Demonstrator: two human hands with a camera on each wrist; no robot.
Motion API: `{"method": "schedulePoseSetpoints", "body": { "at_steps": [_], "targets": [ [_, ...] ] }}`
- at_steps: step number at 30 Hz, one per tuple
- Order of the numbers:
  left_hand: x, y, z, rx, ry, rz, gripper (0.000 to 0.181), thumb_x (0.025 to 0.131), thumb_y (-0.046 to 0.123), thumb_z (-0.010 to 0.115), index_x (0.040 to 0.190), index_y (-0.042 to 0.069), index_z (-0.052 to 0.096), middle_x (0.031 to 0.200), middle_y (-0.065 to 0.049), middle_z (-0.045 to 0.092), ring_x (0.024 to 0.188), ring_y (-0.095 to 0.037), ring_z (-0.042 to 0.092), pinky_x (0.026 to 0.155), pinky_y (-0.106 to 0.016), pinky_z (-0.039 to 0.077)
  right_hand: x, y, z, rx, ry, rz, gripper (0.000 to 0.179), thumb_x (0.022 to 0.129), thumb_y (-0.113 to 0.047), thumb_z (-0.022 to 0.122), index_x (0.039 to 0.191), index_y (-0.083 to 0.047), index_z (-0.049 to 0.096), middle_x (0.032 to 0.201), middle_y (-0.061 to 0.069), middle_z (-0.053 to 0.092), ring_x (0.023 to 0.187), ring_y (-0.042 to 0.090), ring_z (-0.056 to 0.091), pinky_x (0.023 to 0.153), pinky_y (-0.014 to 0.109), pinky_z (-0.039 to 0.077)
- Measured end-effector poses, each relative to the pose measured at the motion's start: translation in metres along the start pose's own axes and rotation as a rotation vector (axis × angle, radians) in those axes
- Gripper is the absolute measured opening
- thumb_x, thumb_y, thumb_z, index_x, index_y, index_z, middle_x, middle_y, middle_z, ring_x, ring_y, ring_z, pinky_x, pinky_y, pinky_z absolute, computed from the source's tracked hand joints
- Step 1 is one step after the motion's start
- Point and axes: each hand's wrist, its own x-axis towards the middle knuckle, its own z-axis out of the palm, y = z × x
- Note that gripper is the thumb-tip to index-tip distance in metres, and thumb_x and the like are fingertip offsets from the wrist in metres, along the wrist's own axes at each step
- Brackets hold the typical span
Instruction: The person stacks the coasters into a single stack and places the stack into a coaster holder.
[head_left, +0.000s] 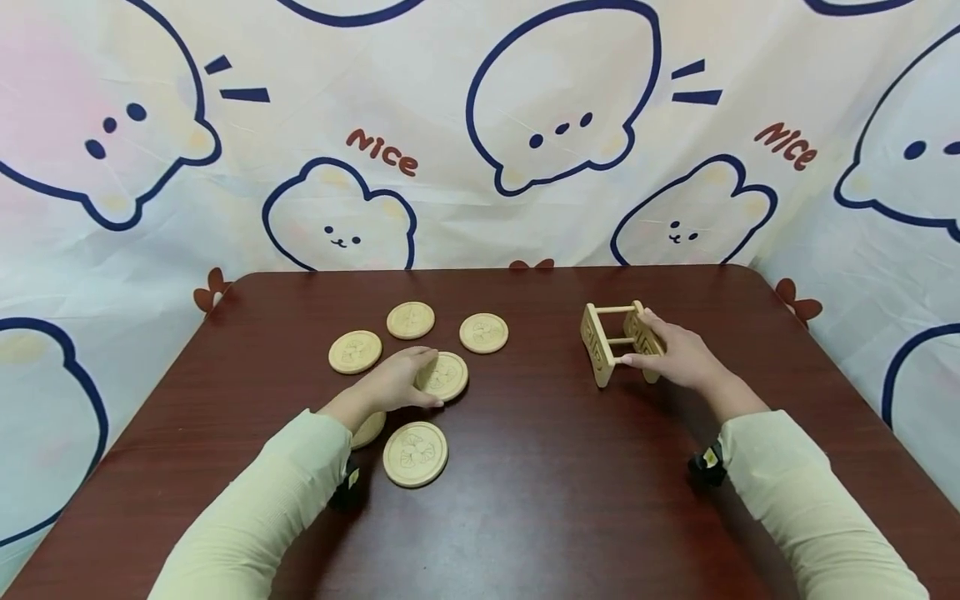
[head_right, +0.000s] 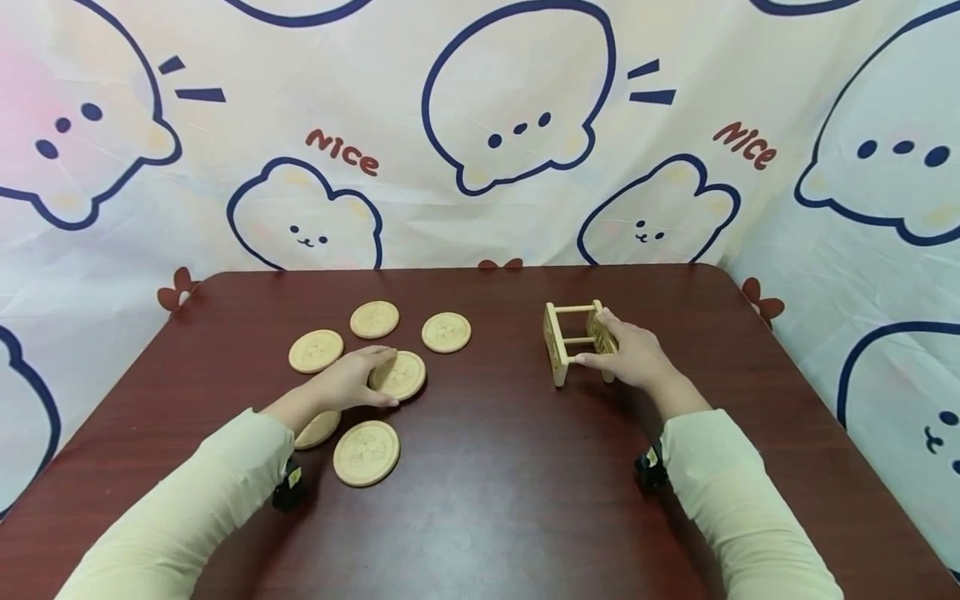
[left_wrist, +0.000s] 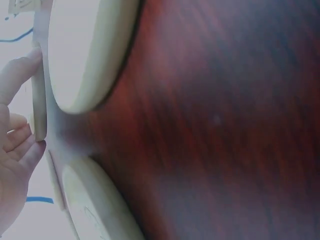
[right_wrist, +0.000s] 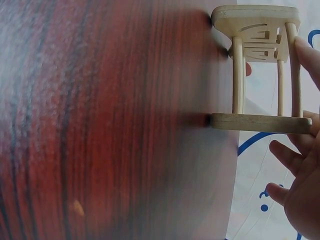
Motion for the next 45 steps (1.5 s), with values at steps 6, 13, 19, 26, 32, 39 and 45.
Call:
{"method": "schedulePoseSetpoints", "body": {
  "at_steps": [6,13,19,26,32,39,45],
  "targets": [
    [0.000,-0.010,0.002,0.019,0.002,-0.021,0.079,0.070,0.035,0.070,0.125,-0.011,0.036,0.126,-0.022,0.039,0.117,-0.033,0.033,0.095,-0.041,0.027,0.000,0.004,0.002,-0.013,-0.010,0.012,0.101,0.066,-0.068,0.052,0.138,-0.007,0.017,0.127,0.029,0.032,0.107,0.039,0.039,0.083,0.053,0.034],
    [-0.001,-0.013,-0.001,0.018,-0.003,-0.042,0.079,0.070,0.034,0.070,0.125,-0.011,0.036,0.126,-0.024,0.038,0.117,-0.034,0.033,0.094,-0.041,0.027,0.000,0.003,0.001,0.000,-0.009,0.006,0.099,0.067,-0.066,0.053,0.138,-0.007,0.017,0.134,0.026,0.024,0.113,0.039,0.034,0.086,0.054,0.031],
    [-0.002,-0.014,-0.002,0.002,-0.008,-0.055,0.080,0.071,0.035,0.070,0.127,-0.010,0.035,0.127,-0.025,0.037,0.117,-0.035,0.033,0.094,-0.042,0.028,0.000,0.000,-0.002,-0.015,-0.004,-0.008,0.095,0.070,-0.062,0.054,0.138,-0.006,0.018,0.130,0.028,0.030,0.110,0.039,0.037,0.085,0.053,0.032],
    [-0.001,-0.014,-0.005,0.004,-0.032,-0.049,0.080,0.070,0.034,0.070,0.127,-0.010,0.034,0.126,-0.025,0.037,0.118,-0.035,0.031,0.095,-0.042,0.027,0.000,0.000,-0.004,-0.015,-0.012,-0.001,0.095,0.071,-0.061,0.054,0.138,-0.006,0.018,0.129,0.029,0.030,0.110,0.040,0.036,0.085,0.053,0.032],
    [-0.001,-0.015,-0.006,0.015,-0.056,-0.043,0.081,0.070,0.036,0.070,0.126,-0.011,0.035,0.125,-0.025,0.038,0.117,-0.035,0.031,0.095,-0.042,0.026,0.000,0.001,-0.001,-0.003,-0.019,0.005,0.096,0.070,-0.063,0.054,0.138,-0.007,0.017,0.131,0.028,0.028,0.112,0.040,0.035,0.086,0.053,0.031],
    [-0.002,-0.015,-0.007,-0.006,-0.063,-0.046,0.082,0.071,0.037,0.068,0.128,-0.011,0.032,0.128,-0.025,0.034,0.119,-0.036,0.028,0.096,-0.044,0.024,0.000,0.001,0.001,0.009,-0.032,0.010,0.100,0.067,-0.067,0.052,0.139,-0.008,0.016,0.133,0.026,0.026,0.112,0.039,0.035,0.085,0.053,0.032],
    [0.003,-0.012,-0.008,-0.014,-0.026,-0.037,0.082,0.072,0.038,0.067,0.129,-0.009,0.031,0.130,-0.023,0.033,0.121,-0.035,0.027,0.097,-0.043,0.023,-0.001,0.001,-0.003,0.006,-0.032,0.012,0.101,0.066,-0.067,0.052,0.139,-0.008,0.015,0.131,0.027,0.029,0.111,0.040,0.036,0.084,0.054,0.032]
  ]
}}
